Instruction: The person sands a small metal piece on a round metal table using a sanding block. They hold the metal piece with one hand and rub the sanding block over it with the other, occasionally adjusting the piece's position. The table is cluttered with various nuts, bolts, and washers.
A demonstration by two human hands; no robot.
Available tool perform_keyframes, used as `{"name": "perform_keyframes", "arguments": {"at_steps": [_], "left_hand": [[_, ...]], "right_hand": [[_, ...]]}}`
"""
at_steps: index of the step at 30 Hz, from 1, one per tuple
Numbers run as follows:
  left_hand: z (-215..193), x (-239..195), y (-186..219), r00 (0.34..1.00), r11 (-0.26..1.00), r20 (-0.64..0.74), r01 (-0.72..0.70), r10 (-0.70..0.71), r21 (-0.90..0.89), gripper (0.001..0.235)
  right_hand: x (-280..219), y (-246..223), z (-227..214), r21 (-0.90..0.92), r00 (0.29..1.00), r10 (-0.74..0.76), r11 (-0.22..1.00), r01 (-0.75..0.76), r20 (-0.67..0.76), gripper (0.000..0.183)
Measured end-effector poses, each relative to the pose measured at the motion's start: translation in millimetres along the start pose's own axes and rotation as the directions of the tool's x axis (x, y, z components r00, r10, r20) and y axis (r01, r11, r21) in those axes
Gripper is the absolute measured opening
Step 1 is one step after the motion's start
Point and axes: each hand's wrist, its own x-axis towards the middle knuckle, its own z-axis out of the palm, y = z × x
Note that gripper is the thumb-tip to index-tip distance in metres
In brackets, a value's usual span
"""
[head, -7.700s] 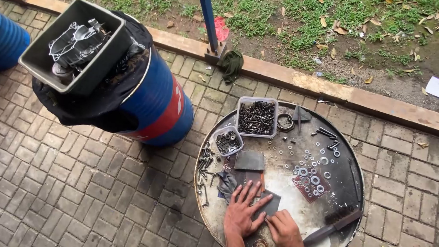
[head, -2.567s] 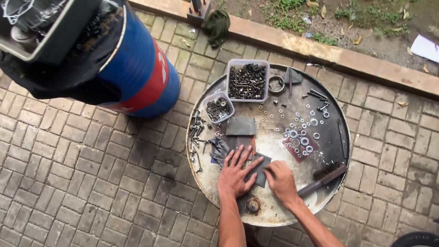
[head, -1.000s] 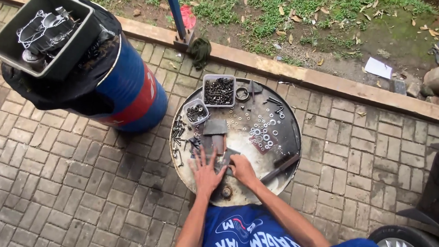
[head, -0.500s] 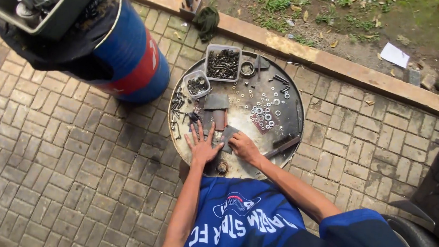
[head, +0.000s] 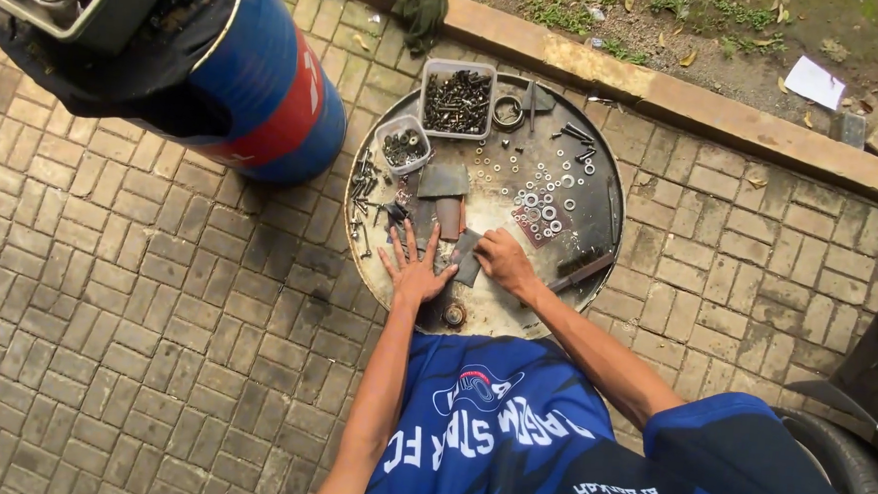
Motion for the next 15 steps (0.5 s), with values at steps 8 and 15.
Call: {"name": "perform_keyframes", "arguments": {"at_steps": [8,15], "left_hand": [[-8.0,-1.9,3.8,1.0,0.999,0.023,0.007,-0.006,-0.039,0.09],[-8.6,-3.4,3.6,1.0,0.998,0.015,-0.011,0.012,-0.057,0.089]], "right_hand": [[-6.1,3.2,2.0,0.048,0.997,-0.035,0.998,0.031,0.064,0.013],[-17.1,8.6,18.8,0.119,0.987,-0.012,0.993,-0.007,0.157,0.017]]}}
